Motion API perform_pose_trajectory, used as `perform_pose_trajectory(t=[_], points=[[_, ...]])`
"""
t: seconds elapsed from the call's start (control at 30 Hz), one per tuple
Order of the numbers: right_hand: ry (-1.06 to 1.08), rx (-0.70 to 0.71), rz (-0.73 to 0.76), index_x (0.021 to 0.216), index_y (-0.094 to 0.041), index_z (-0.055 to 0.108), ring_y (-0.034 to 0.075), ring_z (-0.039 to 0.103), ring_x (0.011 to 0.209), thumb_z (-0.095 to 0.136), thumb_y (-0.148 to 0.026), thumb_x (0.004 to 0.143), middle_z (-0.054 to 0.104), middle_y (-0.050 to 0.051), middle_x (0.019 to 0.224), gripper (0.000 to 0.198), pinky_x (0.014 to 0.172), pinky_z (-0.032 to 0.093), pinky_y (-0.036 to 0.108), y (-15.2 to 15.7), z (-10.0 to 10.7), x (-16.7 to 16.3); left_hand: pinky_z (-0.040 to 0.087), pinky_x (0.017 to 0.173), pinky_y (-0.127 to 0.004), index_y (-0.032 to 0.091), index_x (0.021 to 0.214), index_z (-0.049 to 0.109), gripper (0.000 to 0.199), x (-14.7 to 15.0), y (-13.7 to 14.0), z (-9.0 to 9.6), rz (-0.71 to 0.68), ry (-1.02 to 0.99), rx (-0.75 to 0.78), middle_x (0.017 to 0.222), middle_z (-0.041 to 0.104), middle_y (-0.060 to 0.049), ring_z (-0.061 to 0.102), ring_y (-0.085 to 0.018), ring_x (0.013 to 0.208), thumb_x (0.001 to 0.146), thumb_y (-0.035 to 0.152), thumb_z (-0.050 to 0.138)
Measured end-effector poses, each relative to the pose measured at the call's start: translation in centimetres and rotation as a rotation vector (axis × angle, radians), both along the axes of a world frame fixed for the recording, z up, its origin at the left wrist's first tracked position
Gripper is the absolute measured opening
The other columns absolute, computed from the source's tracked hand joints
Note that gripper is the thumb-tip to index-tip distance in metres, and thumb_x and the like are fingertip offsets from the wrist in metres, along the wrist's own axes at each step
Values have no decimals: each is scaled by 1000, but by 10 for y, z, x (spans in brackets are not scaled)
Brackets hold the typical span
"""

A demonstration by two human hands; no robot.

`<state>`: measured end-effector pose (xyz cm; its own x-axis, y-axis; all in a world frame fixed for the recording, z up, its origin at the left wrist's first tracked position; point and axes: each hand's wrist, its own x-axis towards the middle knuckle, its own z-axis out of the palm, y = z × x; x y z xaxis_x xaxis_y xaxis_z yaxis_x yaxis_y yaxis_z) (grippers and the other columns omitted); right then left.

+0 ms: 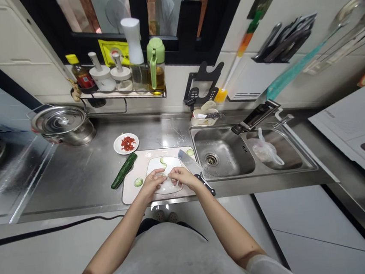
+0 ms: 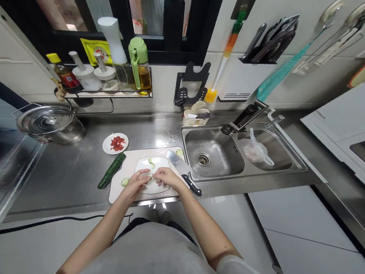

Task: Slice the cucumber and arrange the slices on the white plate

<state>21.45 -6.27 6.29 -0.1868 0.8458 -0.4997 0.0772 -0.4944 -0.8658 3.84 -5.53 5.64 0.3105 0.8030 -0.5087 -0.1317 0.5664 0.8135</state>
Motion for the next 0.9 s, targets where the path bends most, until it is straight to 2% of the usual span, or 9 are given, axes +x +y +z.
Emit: perform_pose_trajectory(t=[0.17,0.23,0.43,0.53,0.67,0.77,0.9], points=[[-148,48,-16,68,-19,54,8,48,39,74,-36,69,53,-6,46,26,35,28,15,32,-15,3,41,60,-22,17,99,63,57,8,29,-19,51,53,148,64,62,4,55,-10,58,49,36,84],[-199,68,-10,68,-19,54,7,45,37,75,-36,69,53,-6,44,27,35,28,16,46,-24,2,42,61,-23,17,94,63,54,12,40,-28,61,104,186,61,61,4,55,-10,57,48,34,83],[-452,189,31,66,-18,55,7,43,44,69,-24,74,52,-8,47,17,47,32,18,75,-47,-1,38,62,-23,19,88,66,35,17,62,-50,12,461,299,62,60,4,53,-12,60,57,29,77],[-639,253,80,68,-17,58,9,49,56,67,-22,75,60,-3,61,12,57,35,20,82,-50,-3,37,65,-24,21,89,67,25,17,67,-53,-39,672,377,68,61,3,53,-13,64,64,23,71],[-752,245,116,73,-18,62,12,53,66,64,-24,76,67,2,76,7,62,36,22,87,-50,-5,37,67,-25,21,92,69,23,20,72,-52,-103,810,458,73,63,0,55,-15,69,69,20,66],[-783,223,123,78,-18,63,15,56,71,63,-26,78,68,5,82,8,64,37,23,90,-48,-6,38,67,-25,22,95,68,24,22,75,-50,-153,896,463,77,66,-1,58,-17,72,71,21,65],[-901,169,205,88,-19,66,17,61,83,59,-29,82,70,6,94,14,67,39,24,92,-43,-9,41,70,-25,25,102,66,25,25,77,-47,-244,1026,436,84,70,-1,62,-17,79,77,25,62]])
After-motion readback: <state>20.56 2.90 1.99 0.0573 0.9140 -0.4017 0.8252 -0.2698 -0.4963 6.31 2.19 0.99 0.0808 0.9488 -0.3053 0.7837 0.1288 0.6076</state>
